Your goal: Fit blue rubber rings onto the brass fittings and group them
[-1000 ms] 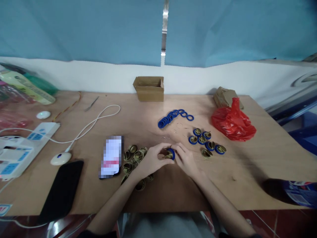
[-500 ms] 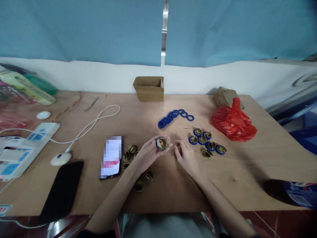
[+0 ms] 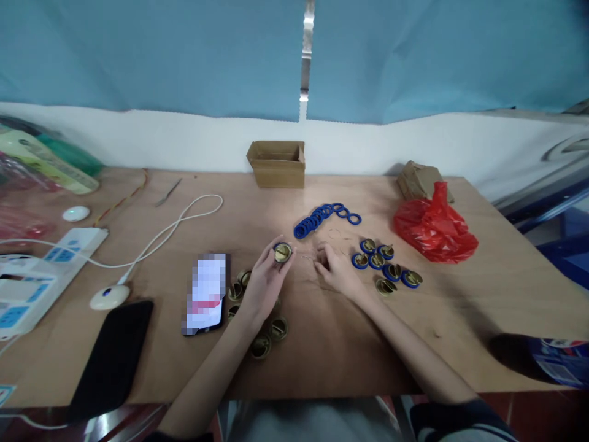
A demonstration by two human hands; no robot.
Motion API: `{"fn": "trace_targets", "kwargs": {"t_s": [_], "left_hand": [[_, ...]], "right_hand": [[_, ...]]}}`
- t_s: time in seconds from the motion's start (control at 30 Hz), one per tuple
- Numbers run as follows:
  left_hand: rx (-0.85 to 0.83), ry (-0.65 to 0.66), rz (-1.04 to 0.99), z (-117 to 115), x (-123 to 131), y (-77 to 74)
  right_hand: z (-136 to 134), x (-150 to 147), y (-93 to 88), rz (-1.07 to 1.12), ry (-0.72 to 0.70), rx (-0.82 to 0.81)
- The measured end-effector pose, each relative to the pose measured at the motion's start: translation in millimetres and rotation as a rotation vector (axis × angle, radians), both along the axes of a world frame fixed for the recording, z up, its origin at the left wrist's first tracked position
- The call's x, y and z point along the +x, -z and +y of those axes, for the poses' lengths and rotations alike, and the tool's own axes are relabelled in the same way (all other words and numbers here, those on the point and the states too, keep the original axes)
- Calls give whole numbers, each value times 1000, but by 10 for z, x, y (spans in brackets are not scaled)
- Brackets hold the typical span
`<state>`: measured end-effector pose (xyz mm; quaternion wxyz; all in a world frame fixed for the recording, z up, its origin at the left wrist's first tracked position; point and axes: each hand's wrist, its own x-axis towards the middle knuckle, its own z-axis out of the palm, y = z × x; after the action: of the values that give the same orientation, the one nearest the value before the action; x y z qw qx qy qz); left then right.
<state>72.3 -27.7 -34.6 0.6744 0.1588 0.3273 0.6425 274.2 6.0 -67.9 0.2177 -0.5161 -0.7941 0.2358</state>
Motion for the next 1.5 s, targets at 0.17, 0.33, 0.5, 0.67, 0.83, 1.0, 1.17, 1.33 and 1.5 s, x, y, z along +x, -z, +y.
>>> {"fn": "trace_targets", "kwargs": {"t_s": [0.17, 0.33, 0.5, 0.67, 0.83, 1.0, 1.17, 1.33, 1.5], "left_hand": [[-69, -28, -40, -3, -27, -20], [-137, -11, -75, -23, -27, -70], [-162, 8, -72, -37, -7, -92], [-168, 0, -83, -39, -5, -108], [-160, 0, -68, -36, -21, -95], [-144, 39, -55, -55, -16, -78], [-128, 72, -52, -86, 29, -76], [-114, 103, -60, -100, 61, -50], [-97, 142, -25, -124, 74, -27]], "right_hand": [[243, 32, -127, -102, -181, -82], [341, -52, -127, -161, -217, -57], [313, -227, -73, -303, -135, 14], [226, -362, -58, -355, -112, 30], [188, -322, -120, -313, -82, 49], [94, -132, -265, 113, -89, 6], [-133, 29, -254, 386, 20, -130], [-310, 142, -97, 484, 151, -185], [-339, 177, -97, 422, 224, -83]]}}
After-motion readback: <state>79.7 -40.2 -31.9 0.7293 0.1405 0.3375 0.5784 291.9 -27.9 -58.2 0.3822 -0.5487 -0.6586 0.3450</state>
